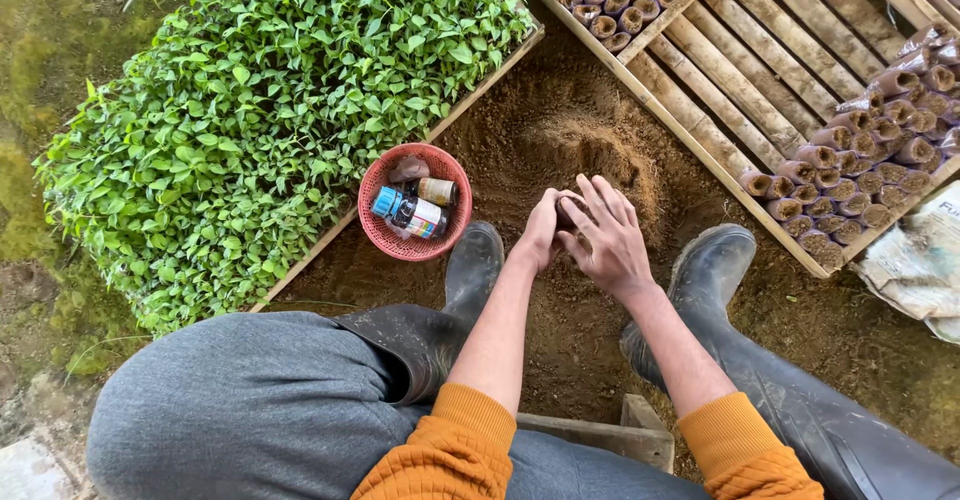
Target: Prepare individual soil plugs for seedlings by poking holes with a stick and molding soil around them.
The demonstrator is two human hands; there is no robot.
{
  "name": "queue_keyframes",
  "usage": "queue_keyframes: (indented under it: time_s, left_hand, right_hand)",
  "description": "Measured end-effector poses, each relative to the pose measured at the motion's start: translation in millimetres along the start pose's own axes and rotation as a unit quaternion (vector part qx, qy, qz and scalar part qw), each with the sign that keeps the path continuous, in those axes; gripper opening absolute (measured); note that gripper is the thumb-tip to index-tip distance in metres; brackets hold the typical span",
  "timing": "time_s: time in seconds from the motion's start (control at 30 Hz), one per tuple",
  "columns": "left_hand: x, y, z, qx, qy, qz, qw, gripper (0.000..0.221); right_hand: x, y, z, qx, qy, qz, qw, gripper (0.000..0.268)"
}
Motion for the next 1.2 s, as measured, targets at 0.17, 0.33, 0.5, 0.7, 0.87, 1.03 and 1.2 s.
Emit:
queue_keyframes:
  time_s: [0.17,0.33,0.5,0.7,0.87,1.03,1.2]
  left_hand:
    - [2.7,-3.8,3.8,-0.006,-0.004,0.012,1.000,0.030]
    - [4.7,-3.2,-4.7,-0.004,-0.008,0.035,0.999,0.026]
    - [7.3,-6.0,-12.9,0.008,0.031,0.033,0.999,0.029]
    - [14.3,-20.3,-27.1,0.013,0.053,0.008,0.998,0.036]
    - [-18.8,-25.0,4.2,0.057,0.049,0.084,0.994,0.032]
    - [-24.1,-28.2,2.4,0.086,0.072,0.111,0.987,0.031]
    - [-7.2,-33.6,-12.3,0.080,0.050,0.091,0.991,0.030]
  right_hand:
    - [-4.0,-0.1,7.1,-0.016,-0.008,0.015,1.000,0.044]
    - [-0.6,5.1,7.1,0.023,0.003,0.022,0.999,0.046]
    - [3.6,5.8,2.9,0.023,0.003,0.007,1.000,0.043]
    - [-3.5,11.3,2.7,0.050,0.034,-0.041,0.997,0.047]
    - [-31.4,30.0,17.6,0.095,0.095,-0.089,0.987,0.049]
    - [-36.5,87.9,64.0,0.252,0.026,0.030,0.967,0.027]
    - [-48.6,103.3,84.8,0.172,0.025,0.048,0.984,0.016]
Point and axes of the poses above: each hand's wrist, its own z-axis away from the middle knuckle, its own y-axis out of the palm, x = y × z, the point moved 6 cm from there along -z, towards the middle knuckle, and after that the axes turned 7 degrees about -z, right-handed, at the moved point
